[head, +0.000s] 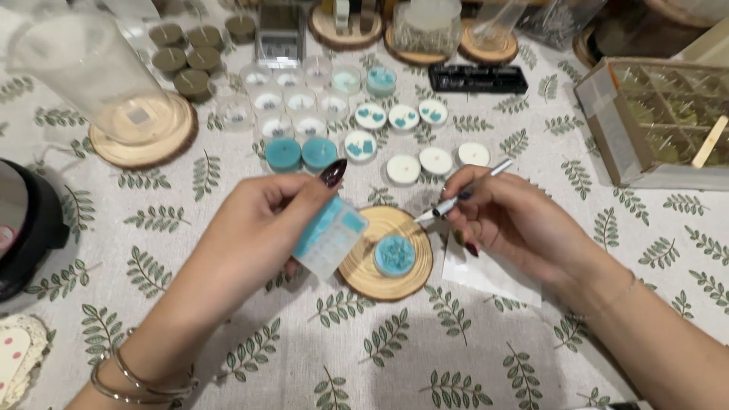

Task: The person uses a small metal tool to scrape and smooth the surface of a light blue wax block. They then use the tool to apply wax to a small teal candle on a wooden coaster, smoothing the top. The person continues to manipulate the wax block and the candle, occasionally using a brush-like tool to clean or smooth the wax.

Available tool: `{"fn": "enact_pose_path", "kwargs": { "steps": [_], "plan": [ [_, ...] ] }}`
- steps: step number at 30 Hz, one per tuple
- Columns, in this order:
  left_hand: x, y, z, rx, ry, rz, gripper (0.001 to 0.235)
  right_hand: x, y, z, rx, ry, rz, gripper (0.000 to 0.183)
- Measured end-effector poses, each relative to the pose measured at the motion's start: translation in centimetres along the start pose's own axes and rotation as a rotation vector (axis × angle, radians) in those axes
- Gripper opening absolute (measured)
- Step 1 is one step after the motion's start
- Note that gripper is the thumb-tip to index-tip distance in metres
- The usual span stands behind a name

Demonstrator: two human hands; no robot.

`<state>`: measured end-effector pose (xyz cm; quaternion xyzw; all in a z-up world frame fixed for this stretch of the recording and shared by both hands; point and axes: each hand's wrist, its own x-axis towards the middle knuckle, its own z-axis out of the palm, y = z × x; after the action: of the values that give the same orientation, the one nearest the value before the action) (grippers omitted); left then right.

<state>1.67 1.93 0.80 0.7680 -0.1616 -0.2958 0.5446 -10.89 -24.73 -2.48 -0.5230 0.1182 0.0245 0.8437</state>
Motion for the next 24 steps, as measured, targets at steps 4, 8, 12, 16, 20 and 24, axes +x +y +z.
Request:
{"fn": "enact_pose_path", "kwargs": {
  "steps": [4,8,12,16,20,24],
  "plan": [
    [0.1,-0.3,-0.4,-0.045,0.018,0.059,0.037,-1.0,-0.4,0.8,-0.312,-0.095,-0.219,0.017],
    [0.4,-0.5,-0.2,-0.181,0.008,0.034,0.044,-1.3,-0.1,2.2,-1.033,-0.263,-0.519,0.038],
    [0.6,-0.5,0.0,-0.264,0.010,-0.017,0.044,-1.0,1.2,3.8,-1.313,-0.292,-0.571,0.056],
    [0.8,-0.9,0.1,-0.355,0.021,-0.018,0.041,-0.9,1.6,4.3,-1.304,-0.198,-0.450,0.047],
    [1.1,-1.7,0.1,-0.394,0.012,0.095,0.041,-0.3,0.6,3.9,-1.350,-0.078,-0.482,0.044],
    [1.4,-2.4,0.6,-0.381,0.017,0.138,0.040,3.8,-2.8,2.4,-1.394,0.076,-0.474,0.046]
  ]
}}
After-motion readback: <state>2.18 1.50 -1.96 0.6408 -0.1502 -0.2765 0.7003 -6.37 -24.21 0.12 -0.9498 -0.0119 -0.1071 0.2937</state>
